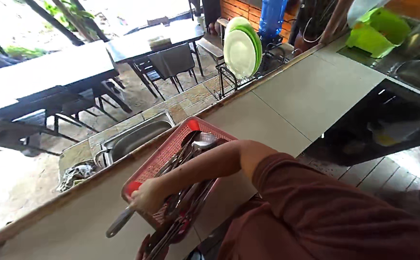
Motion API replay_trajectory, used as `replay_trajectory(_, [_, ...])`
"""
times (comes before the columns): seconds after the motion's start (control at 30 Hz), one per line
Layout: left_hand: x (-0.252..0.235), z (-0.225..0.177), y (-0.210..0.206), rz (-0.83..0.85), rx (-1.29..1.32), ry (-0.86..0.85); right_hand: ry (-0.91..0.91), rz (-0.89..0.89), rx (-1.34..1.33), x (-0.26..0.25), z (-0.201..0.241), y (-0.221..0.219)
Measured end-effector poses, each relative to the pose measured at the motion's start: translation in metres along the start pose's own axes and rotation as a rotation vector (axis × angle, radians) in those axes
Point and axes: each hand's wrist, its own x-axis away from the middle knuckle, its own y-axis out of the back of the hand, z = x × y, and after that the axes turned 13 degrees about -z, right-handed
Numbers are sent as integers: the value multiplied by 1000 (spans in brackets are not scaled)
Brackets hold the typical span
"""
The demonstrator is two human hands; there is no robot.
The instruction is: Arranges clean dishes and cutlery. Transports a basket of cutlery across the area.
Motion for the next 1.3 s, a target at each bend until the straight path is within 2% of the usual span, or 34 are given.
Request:
replay_trajectory(0.07, [-16,-9,-4,130,25,-22,-2,-77,-51,10,-12,7])
replay_trajectory(0.17, [-35,-8,-5,270,156,-25,-76,-366,-184,45,-40,31])
replay_trajectory(0.27, [-51,-1,-7,306,177,-89,-340,-666,-148,99,-90,40])
replay_trajectory(0.37, [-52,-7,-27,153,188,-34,-778,-629,-40,155,-146,25])
replay_trajectory(0.43, [-52,-11,-44,51,226,14,-889,-561,-171,187,-165,14])
replay_trajectory(0.5, [-54,-10,-51,48,285,25,-983,-547,-461,193,-153,18])
replay_trajectory(0.57, [-55,-7,-52,33,257,8,-1103,-498,-631,183,-131,29])
replay_trajectory(0.6, [-55,-5,-51,-23,207,-1,-1091,-505,-660,183,-134,23])
replay_trajectory(0.7, [-50,3,-55,-157,116,-26,-775,-667,-642,200,-198,-30])
replay_trajectory(0.8, [-41,11,-68,-192,182,-84,-748,-679,-726,196,-209,-32])
replay_trajectory(0.9, [-15,26,-82,-243,249,-148,-637,-708,-757,193,-212,-28])
replay_trajectory(1.0, [26,61,-101,-359,241,-158,-543,-648,-727,198,-221,-22])
replay_trajectory(1.1, [82,61,-143,-507,338,-149,-424,-555,-677,203,-224,-20])
replay_trajectory(1.2, [117,81,-154,-522,484,-250,-305,-453,-638,212,-208,-21])
replay_trajectory(1.3, [175,99,-158,-635,593,-301,-194,-378,-673,215,-178,-32])
